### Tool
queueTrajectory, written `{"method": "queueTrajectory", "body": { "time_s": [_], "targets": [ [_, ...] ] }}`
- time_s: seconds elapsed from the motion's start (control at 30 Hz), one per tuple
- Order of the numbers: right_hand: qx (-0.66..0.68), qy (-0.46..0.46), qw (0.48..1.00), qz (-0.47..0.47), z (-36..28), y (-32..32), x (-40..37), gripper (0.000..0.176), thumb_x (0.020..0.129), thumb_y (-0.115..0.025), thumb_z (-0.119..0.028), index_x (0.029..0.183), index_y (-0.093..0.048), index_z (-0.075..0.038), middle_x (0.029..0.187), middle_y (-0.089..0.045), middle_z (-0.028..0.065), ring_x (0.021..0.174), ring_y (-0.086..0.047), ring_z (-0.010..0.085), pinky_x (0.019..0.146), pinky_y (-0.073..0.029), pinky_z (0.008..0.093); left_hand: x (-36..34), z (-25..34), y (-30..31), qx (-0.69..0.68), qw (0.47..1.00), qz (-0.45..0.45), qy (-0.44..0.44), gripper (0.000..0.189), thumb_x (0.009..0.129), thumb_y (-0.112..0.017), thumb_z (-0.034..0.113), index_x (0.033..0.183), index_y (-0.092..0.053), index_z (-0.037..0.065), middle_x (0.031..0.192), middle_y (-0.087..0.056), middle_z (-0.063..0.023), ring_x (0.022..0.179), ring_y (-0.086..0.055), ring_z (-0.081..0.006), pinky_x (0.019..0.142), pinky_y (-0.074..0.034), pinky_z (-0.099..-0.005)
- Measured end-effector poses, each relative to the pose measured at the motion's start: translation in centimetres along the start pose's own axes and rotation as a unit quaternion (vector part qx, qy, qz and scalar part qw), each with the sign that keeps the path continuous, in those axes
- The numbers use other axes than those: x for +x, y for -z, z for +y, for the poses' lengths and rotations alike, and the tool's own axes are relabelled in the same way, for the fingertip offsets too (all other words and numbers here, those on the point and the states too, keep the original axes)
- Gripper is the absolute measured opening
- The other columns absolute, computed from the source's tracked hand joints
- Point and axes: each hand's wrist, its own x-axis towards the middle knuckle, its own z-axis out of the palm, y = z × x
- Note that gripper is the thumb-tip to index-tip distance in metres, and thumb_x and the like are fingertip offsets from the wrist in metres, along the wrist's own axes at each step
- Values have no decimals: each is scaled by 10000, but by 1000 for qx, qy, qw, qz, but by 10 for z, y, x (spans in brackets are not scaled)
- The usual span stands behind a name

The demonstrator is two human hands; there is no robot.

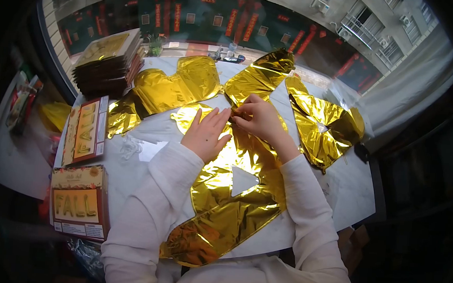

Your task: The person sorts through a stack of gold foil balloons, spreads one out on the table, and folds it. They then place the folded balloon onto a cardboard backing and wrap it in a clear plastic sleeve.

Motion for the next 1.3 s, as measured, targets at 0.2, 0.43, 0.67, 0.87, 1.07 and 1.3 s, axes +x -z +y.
{"method": "queueTrajectory", "body": {
  "time_s": [0.2,0.43,0.67,0.87,1.07,1.3],
  "targets": [
    [-10,17,997,73,15,-16,1,108,839,-826,-102,892,-784,-17,860,-662,75,738,-693,226,687,-552,329,-1,1,0,-27,999,23,-11,698,1040,-547,364,1639,-316,89,1597,-479,-165,1518,-392,-352,1264,-224,-575],
    [133,-45,986,87,35,-14,3,206,818,-874,-209,865,-795,-25,815,-658,81,741,-665,226,684,-524,343,1,4,5,-9,1000,-11,-8,667,1039,-547,360,1630,-354,116,1650,-424,-138,1528,-381,-349,1262,-219,-589],
    [350,-218,911,12,58,-10,6,274,969,-789,-280,991,-796,-7,853,-701,3,726,-639,91,624,-487,261,0,3,1,14,999,9,-29,549,1051,-530,360,1527,-515,87,1697,-360,-54,1529,-380,-308,1253,-222,-615],
    [560,-263,784,59,93,3,12,276,1051,-676,-210,1244,-696,-13,1152,-740,69,926,-722,135,793,-591,269,1,2,2,15,999,-14,-25,543,1063,-496,352,1528,-508,72,1689,-383,-39,1543,-357,-310,1261,-203,-613],
    [801,-170,541,195,199,102,-22,355,1104,-560,-337,1341,-658,-92,1270,-732,133,1072,-735,305,955,-605,478,0,1,2,4,1000,-25,-18,559,1060,-489,351,1541,-495,66,1697,-373,-34,1554,-342,-310,1270,-181,-607],
    [488,-50,673,554,160,218,-96,596,1127,-321,-482,1468,-549,-49,1483,-566,211,1344,-541,435,1158,-421,596,1,2,2,11,999,-28,-15,559,1061,-488,356,1547,-495,81,1705,-358,-25,1564,-327,-290,1276,-169,-603]
  ]
}}
